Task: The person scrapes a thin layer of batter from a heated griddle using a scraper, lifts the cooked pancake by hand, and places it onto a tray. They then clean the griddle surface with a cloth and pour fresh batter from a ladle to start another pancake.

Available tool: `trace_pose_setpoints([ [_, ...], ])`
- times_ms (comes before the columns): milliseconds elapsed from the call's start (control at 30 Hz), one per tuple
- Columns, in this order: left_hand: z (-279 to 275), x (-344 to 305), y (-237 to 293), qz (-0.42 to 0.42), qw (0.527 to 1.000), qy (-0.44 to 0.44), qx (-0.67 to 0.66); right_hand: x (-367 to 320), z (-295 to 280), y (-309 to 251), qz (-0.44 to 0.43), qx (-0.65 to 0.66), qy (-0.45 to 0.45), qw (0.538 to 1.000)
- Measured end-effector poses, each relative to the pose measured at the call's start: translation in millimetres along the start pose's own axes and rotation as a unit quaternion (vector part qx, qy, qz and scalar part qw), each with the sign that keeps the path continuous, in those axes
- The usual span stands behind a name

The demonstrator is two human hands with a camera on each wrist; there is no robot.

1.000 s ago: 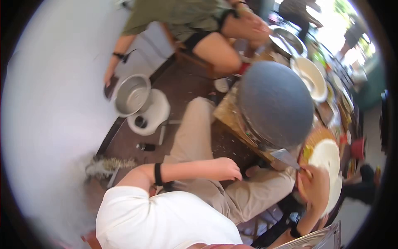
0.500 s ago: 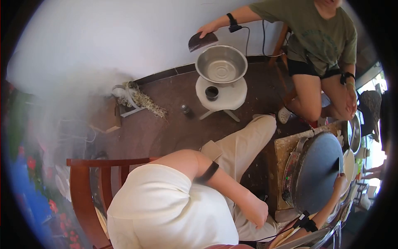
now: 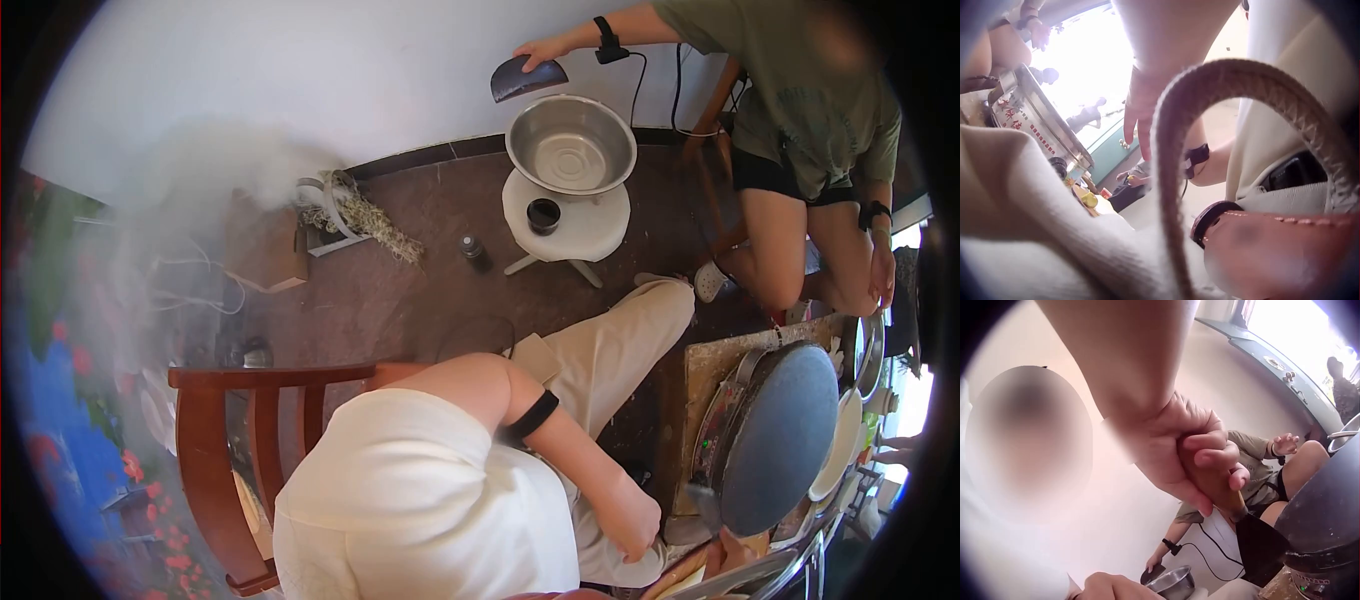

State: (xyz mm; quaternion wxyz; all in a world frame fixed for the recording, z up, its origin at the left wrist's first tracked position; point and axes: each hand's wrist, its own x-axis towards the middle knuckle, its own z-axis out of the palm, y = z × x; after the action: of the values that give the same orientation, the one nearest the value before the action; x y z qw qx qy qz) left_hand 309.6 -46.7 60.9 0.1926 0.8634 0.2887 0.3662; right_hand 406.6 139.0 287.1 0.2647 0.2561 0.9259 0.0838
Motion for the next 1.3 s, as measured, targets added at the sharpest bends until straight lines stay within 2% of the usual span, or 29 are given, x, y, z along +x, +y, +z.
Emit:
trace_pose_setpoints([
  [67,9.5,4.7,1.8,0.011,1.000,0.008,-0.012,-29.0,-17.4,1.4,0.032,-0.030,-0.062,0.997],
  [133,15.8,8.2,5.8,0.016,0.999,-0.007,-0.028,-38.3,-20.6,10.7,0.071,-0.031,-0.072,0.994],
  [233,14.2,5.3,11.8,0.009,0.999,-0.023,-0.029,-27.7,11.4,41.5,0.140,0.019,0.104,0.985],
  [300,10.6,0.6,12.5,-0.003,1.000,-0.020,-0.024,-20.1,28.3,53.6,0.173,0.054,0.224,0.958],
  [333,8.8,-2.7,11.5,-0.009,1.000,-0.013,-0.022,-18.9,34.3,54.9,0.004,0.014,0.332,0.943],
  [433,-4.6,-12.6,9.6,-0.044,0.999,-0.025,-0.006,-38.3,39.4,44.7,0.041,0.028,0.094,0.994],
  [500,-7.3,-12.9,8.6,-0.053,0.998,-0.035,-0.002,-61.6,27.9,32.2,0.033,0.025,0.047,0.998],
  [667,2.9,0.6,8.6,-0.006,0.999,-0.051,0.017,-48.1,49.9,2.1,0.020,0.089,0.112,0.990],
  [767,25.3,7.6,2.2,0.006,0.999,-0.040,-0.035,-7.7,75.0,-32.2,0.001,0.155,0.186,0.970],
  [900,17.5,4.5,8.7,-0.009,0.998,-0.054,-0.023,42.7,96.4,-60.9,-0.018,0.215,0.250,0.944],
  [1067,6.4,-0.9,8.4,-0.015,0.998,-0.057,-0.004,68.1,105.7,-66.5,-0.017,0.232,0.253,0.939],
  [1300,8.8,-2.9,0.2,-0.012,0.999,-0.026,-0.016,19.4,102.5,-41.6,0.017,0.194,0.183,0.964],
])
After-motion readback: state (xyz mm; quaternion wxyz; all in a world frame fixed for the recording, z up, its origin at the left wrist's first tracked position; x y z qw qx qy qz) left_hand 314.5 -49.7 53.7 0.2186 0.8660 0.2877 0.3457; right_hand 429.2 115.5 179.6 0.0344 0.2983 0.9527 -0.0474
